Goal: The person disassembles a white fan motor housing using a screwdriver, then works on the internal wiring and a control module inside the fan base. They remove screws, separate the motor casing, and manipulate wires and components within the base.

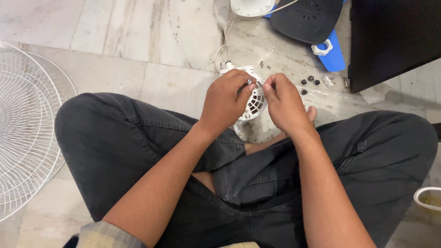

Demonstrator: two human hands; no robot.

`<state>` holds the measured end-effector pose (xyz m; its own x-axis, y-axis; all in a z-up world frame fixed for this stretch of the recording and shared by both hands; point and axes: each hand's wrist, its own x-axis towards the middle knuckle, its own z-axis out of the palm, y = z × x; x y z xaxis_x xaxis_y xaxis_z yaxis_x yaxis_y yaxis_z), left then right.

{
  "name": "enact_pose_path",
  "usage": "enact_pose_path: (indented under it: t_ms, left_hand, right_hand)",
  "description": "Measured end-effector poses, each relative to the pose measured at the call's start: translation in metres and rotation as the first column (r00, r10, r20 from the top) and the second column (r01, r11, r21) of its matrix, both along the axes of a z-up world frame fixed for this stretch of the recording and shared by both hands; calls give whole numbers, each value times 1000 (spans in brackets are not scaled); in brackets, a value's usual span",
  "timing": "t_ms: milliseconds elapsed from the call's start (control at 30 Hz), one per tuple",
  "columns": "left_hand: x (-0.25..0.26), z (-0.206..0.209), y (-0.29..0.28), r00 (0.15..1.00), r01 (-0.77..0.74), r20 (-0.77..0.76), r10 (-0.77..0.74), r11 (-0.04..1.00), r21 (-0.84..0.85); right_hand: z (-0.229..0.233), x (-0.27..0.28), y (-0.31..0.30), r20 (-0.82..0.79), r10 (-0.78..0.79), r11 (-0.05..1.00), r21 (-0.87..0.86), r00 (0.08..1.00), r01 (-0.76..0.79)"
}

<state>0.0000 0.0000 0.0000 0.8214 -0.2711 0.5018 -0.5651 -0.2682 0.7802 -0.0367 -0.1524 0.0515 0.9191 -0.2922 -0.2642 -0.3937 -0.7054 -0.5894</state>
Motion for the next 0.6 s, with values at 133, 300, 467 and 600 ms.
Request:
enact_pose_path:
  t_ms: [133,300,467,600]
  left_hand:
    - [-1,3,0,1000,9,-28,-10,1000,-3]
    - [0,5,1,1000,17,-3,-17,1000,-3]
    - [0,7,1,1000,15,-21,-15,1000,8]
    - [0,10,2,999,28,-46,-28,1000,3]
  right_hand:
    - [-15,1,-9,-19,11,999,-44,1000,-12]
    - [-33,8,-39,367,137,982,70,920,-174]
    - [-37,7,-55,255,-62,978,211,965,7]
    - [-34,16,-52,86,-218,849,508,972,145]
